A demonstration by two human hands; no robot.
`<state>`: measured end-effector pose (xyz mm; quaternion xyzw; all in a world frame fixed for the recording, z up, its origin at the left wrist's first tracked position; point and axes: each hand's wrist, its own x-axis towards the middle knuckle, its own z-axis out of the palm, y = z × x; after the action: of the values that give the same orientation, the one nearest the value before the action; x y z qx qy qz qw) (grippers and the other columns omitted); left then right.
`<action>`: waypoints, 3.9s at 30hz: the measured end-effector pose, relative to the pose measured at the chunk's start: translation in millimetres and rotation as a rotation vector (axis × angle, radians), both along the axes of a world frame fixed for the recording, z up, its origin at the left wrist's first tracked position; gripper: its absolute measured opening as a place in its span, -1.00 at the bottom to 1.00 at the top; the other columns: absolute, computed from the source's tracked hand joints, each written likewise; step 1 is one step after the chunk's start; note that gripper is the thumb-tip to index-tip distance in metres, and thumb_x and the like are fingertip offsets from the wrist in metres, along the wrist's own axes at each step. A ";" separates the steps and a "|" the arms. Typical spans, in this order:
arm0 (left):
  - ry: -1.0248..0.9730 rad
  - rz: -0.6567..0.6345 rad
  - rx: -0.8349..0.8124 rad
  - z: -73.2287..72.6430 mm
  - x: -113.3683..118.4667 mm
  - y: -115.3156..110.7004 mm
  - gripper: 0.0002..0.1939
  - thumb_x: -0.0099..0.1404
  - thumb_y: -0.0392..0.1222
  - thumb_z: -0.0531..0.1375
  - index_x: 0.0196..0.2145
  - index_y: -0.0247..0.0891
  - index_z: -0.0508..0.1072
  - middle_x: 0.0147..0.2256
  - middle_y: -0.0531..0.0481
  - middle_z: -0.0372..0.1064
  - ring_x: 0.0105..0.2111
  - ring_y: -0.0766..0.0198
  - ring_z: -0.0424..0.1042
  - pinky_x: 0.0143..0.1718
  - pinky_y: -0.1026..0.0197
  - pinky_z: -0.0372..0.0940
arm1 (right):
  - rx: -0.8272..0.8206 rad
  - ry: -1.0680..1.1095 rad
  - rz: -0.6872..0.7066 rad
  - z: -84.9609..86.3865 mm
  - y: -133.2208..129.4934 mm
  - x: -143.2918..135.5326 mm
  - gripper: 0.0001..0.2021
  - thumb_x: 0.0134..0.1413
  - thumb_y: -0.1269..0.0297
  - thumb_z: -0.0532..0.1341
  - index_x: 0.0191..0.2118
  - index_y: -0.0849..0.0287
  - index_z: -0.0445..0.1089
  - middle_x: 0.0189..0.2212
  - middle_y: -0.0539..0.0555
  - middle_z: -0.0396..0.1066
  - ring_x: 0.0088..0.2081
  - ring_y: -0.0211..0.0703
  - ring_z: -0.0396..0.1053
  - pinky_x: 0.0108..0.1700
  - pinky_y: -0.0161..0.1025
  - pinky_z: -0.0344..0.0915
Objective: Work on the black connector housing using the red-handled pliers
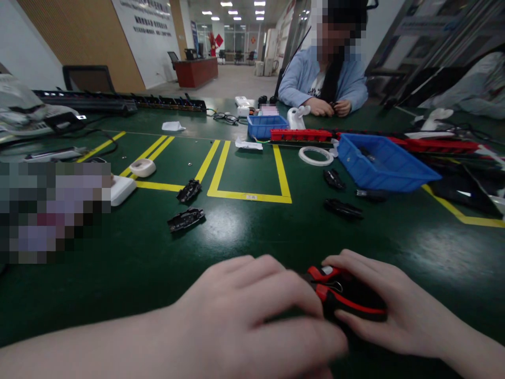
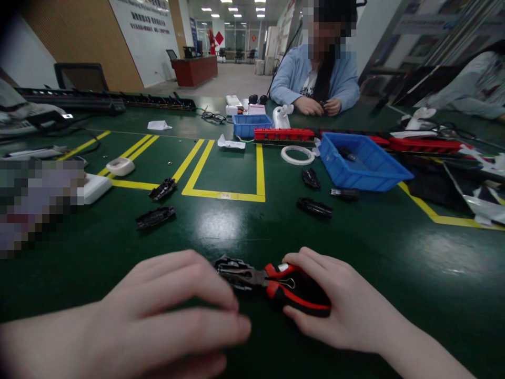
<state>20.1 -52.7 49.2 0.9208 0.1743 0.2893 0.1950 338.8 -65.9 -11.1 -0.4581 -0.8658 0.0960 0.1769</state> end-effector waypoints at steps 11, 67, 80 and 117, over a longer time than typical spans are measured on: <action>0.185 -0.170 -0.120 -52.1 -6.2 56.8 -0.74 0.42 -0.34 0.20 0.05 -0.27 0.41 0.01 -0.12 0.42 -0.06 0.15 0.45 -0.10 0.14 0.44 | -0.082 0.031 -0.092 4.6 -4.9 -4.4 -0.49 0.03 0.10 0.32 0.12 0.01 0.35 -0.06 0.13 0.53 -0.08 0.01 0.53 -0.03 -0.09 0.48; 0.179 -0.085 -0.058 -58.3 -9.7 55.8 -0.86 0.43 -0.29 0.13 -0.07 -0.29 0.39 0.04 -0.16 0.39 -0.17 0.22 0.51 -0.26 0.26 0.48 | -0.084 0.165 -0.049 17.9 1.5 -10.3 -0.65 0.18 0.23 0.18 0.08 0.06 0.39 -0.16 0.12 0.52 -0.27 -0.14 0.52 -0.27 -0.26 0.46; 0.147 -0.069 -0.088 -59.6 -8.6 56.4 -0.88 0.41 -0.32 0.15 -0.09 -0.29 0.38 -0.01 -0.13 0.41 -0.16 0.21 0.51 -0.21 0.21 0.48 | 0.063 -0.036 -0.012 7.4 2.6 -2.2 -0.41 0.08 0.12 0.32 0.22 0.07 0.26 0.01 0.20 0.46 -0.06 0.02 0.51 -0.10 -0.10 0.50; 0.120 -0.053 -0.099 -61.3 -6.2 55.3 -0.84 0.42 -0.35 0.15 -0.06 -0.25 0.34 0.00 -0.09 0.40 -0.08 0.16 0.48 -0.10 0.10 0.49 | 0.314 -0.066 0.048 1.9 1.7 -11.5 -0.58 0.24 0.20 0.18 0.16 0.26 0.31 -0.05 0.26 0.51 -0.06 0.00 0.50 -0.09 -0.11 0.51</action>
<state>13.9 2.6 -12.1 0.9300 0.1754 0.2194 0.2371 327.3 -64.3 -9.2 -0.4071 -0.8861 -0.0514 0.2154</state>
